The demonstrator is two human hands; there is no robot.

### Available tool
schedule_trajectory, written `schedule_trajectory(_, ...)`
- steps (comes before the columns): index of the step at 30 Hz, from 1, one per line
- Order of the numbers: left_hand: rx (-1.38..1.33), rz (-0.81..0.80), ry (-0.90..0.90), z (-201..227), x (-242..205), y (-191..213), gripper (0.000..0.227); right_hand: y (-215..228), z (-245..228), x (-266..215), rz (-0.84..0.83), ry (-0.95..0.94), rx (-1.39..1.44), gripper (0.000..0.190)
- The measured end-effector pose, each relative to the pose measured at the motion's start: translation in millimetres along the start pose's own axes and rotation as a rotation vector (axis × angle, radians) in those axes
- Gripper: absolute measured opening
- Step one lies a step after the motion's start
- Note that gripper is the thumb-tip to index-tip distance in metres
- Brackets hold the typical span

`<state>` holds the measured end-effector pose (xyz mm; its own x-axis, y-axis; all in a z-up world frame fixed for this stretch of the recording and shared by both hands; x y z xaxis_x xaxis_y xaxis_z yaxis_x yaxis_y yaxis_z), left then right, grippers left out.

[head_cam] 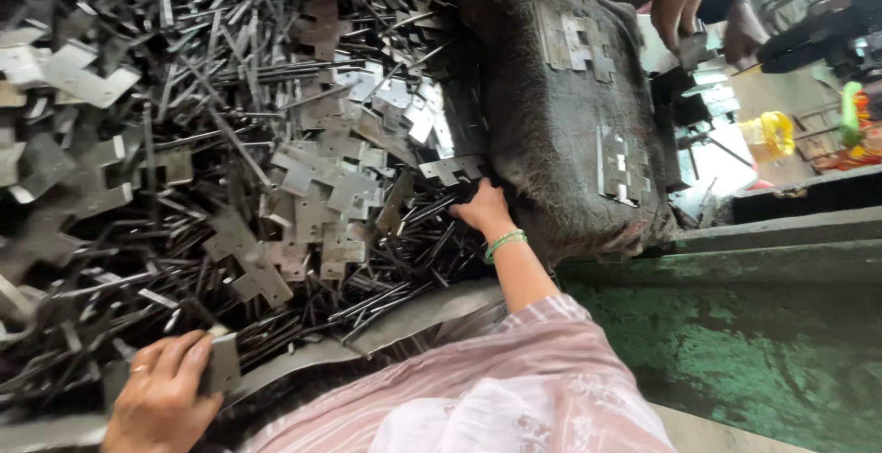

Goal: The person sorts small metal brackets and pins from a large bin, picking them up by hand and moving them to a separate area. The hands repeatedly reach into the pile, separate items, and place them aside.

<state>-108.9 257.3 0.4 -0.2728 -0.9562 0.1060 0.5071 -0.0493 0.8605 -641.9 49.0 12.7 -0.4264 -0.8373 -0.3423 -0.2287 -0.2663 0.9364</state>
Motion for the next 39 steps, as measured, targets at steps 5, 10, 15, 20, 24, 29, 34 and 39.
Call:
schedule_trajectory(5,-0.084,0.052,-0.004,18,4,28,0.070,-26,14,20,0.023,0.181,-0.197,0.069)
schedule_trajectory(10,-0.229,0.378,0.078,17,8,74,0.042,-23,20,9,-0.087,0.081,0.045,0.083)
schedule_trajectory(15,-0.300,0.409,0.282,6,46,117,0.033,-25,5,-7,-0.049,0.066,-0.130,0.105)
schedule_trajectory(20,0.042,0.003,0.460,1,97,99,0.042,-14,-8,-12,-0.097,-0.048,-0.154,0.101)
schedule_trajectory(24,0.201,-0.024,0.505,2,120,60,0.036,0,5,-16,0.079,0.049,-0.100,0.084)
schedule_trajectory(29,0.202,-0.047,0.606,7,124,53,0.041,-11,14,-37,0.315,-0.026,0.195,0.069)
schedule_trajectory(34,0.168,-0.219,0.716,19,131,72,0.041,-10,7,-29,0.052,-0.226,0.290,0.110)
schedule_trajectory(39,0.095,-0.272,0.813,19,134,85,0.058,6,7,-23,-0.132,-0.206,0.288,0.088)
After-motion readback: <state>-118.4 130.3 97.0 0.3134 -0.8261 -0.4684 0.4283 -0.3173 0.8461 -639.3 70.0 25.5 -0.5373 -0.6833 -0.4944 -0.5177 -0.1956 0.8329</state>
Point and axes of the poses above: each hand's wrist, its own x-axis towards the middle knuckle, its own y-axis out of the back of the hand, z = x × y, the point moved 2 cm from there along x, towards the middle knuckle, and after that the axes turned 5 degrees about -z, right-handed, at the moved point
